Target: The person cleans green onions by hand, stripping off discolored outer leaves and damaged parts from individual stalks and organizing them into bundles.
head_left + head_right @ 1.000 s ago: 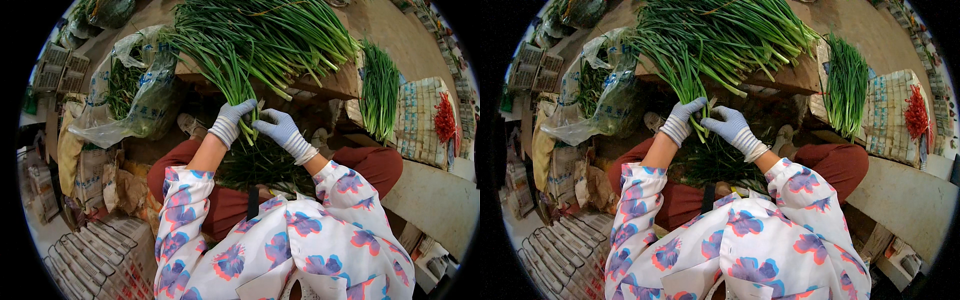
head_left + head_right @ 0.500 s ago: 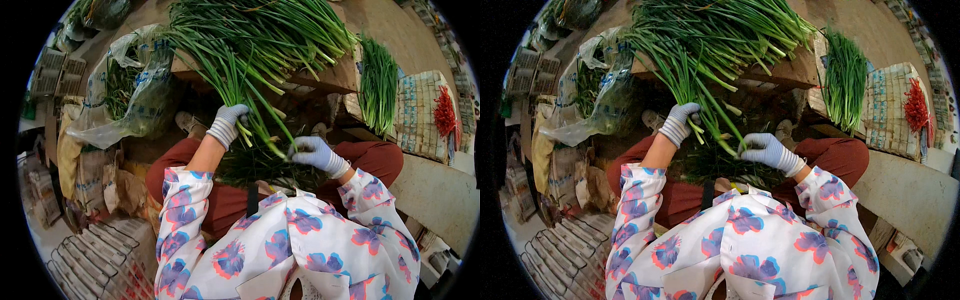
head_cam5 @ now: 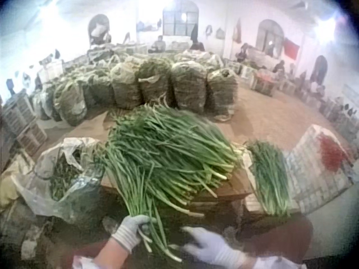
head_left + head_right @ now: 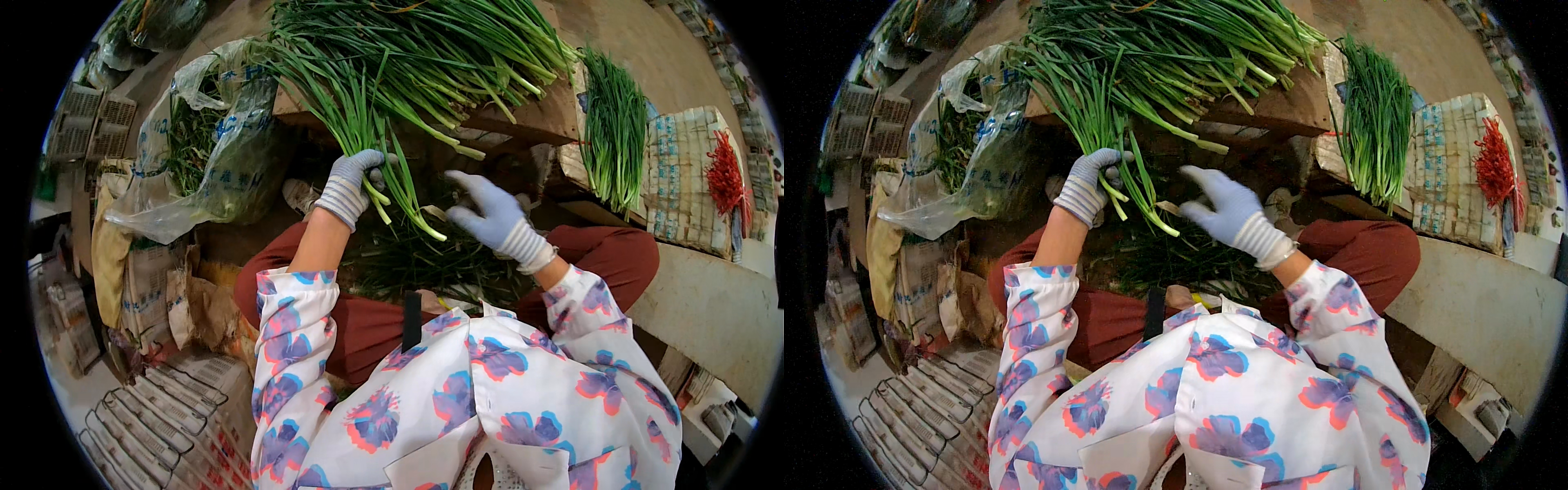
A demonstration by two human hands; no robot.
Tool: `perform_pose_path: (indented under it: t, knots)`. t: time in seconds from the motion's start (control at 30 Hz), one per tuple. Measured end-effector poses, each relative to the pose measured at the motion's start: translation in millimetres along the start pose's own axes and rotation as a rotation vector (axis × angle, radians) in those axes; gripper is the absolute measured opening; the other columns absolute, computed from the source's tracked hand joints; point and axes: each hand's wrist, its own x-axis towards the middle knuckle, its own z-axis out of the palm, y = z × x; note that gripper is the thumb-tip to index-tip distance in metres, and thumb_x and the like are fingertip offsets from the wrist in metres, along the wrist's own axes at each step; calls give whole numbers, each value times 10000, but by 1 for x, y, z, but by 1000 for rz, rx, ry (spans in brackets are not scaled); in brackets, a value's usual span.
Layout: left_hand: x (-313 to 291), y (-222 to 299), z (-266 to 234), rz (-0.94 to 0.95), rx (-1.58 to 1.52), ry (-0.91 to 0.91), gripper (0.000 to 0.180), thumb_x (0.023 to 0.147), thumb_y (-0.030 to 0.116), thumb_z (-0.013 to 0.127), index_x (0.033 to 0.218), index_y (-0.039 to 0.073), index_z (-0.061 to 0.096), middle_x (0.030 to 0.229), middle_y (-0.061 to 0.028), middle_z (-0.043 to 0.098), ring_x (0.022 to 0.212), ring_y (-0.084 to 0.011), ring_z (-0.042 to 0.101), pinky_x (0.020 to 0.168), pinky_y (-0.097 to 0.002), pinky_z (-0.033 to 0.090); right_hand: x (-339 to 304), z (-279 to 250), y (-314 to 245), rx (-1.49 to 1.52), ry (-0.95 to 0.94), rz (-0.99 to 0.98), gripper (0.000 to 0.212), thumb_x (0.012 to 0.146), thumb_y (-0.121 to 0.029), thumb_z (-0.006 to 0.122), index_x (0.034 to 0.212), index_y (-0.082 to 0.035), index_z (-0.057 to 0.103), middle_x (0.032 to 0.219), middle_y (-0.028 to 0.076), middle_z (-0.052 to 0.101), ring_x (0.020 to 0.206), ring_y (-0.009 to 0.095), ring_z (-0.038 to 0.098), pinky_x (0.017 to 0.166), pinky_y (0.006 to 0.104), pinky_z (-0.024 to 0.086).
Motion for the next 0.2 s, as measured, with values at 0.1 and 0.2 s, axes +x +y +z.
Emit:
perform_pose_path:
  t: [0.1, 0.2]
  knots:
    - [2, -1, 1, 7, -1, -22, 191, 763, 119, 586, 869, -38, 610, 613, -15, 546, 440, -71, 422, 427, -211, 361, 20, 21, -2, 507, -390, 374, 544, 780, -181, 653, 1262, -59, 430, 1057, 79, 582, 748, 88, 537, 695, 242, 457]
    - [-1, -7, 4, 16, -60, 5, 244, 767, 135, 593, 981, 19, 592, 752, -64, 642, 498, -80, 455, 450, -200, 376, 32, 26, -7, 104, -441, 251, 568, 799, -236, 649, 1294, -95, 407, 1054, 112, 602, 743, 118, 552, 699, 224, 455]
